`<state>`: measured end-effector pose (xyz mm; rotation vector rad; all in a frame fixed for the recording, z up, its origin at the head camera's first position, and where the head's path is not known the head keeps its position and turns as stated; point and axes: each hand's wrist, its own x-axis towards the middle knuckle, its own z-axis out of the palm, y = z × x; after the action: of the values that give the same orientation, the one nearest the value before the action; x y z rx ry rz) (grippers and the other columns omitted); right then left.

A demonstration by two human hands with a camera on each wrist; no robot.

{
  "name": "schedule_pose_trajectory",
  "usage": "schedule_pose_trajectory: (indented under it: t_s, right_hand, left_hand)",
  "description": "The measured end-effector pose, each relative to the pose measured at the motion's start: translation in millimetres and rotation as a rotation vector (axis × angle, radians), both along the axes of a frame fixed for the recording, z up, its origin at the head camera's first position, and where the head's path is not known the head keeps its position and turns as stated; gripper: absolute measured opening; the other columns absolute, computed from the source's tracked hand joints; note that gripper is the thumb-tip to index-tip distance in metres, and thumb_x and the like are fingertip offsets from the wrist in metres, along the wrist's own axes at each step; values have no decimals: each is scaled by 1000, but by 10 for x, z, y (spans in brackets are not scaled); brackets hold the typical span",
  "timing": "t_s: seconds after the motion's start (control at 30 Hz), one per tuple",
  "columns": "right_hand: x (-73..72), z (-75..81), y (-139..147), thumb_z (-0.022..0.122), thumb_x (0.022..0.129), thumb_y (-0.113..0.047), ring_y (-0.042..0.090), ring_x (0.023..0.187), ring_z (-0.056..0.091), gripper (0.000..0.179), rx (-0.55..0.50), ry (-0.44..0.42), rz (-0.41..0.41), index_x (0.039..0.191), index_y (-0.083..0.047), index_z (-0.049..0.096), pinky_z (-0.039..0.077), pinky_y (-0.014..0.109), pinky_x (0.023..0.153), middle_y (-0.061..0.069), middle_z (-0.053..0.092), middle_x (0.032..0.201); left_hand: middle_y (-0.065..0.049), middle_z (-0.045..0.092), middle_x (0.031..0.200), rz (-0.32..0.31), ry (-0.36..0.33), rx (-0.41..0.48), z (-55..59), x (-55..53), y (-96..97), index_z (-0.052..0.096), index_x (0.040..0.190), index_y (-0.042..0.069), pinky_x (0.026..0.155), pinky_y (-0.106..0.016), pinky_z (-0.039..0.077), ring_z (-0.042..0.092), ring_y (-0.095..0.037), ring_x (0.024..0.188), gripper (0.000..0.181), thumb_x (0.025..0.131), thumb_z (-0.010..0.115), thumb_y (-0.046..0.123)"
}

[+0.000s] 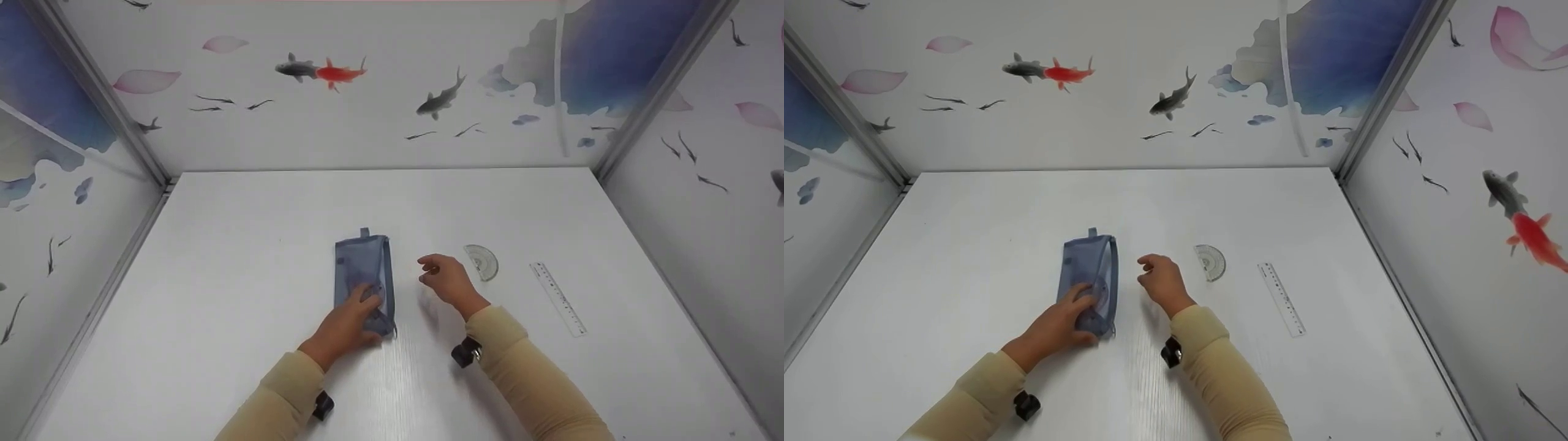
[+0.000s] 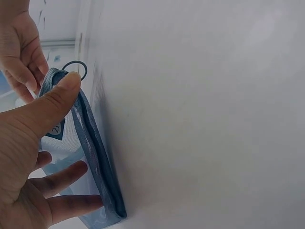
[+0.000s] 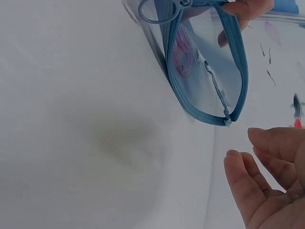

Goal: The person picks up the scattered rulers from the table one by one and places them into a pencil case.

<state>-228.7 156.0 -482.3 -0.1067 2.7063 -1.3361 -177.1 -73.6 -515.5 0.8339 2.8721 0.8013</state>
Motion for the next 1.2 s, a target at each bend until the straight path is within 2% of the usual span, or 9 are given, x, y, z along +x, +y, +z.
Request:
schedule_pose_trajectory:
  t_s: [0.13,0.6,0.93,1.2]
  right_hand:
    - [21,-10,40,66,87,0,28,104,62,37,10,2,1,124,2,61,51,40,87,18,63,113]
    - [65,-5,166,69,87,-5,33,115,56,47,77,47,11,132,0,54,48,44,94,18,56,124]
    - [93,-47,278,70,88,-11,33,126,48,55,177,45,32,138,-4,49,39,46,104,17,48,138]
    - [86,-104,403,71,87,-15,36,135,38,61,269,70,47,141,-3,45,31,48,110,20,44,143]
  left_hand:
    - [-20,38,143,0,11,-28,-2,6,5,52,123,13,86,-44,53,59,-36,111,64,70,85,26]
    - [-20,38,145,-6,-1,-8,-1,9,2,53,123,13,89,-45,51,58,-37,113,63,70,85,25]
    - [-19,37,146,-2,-11,-15,-20,6,6,52,123,15,88,-45,52,58,-37,114,63,70,85,27]
    - [-19,35,147,-4,-23,-10,-27,14,-3,51,130,15,88,-46,51,59,-38,111,69,71,84,27]
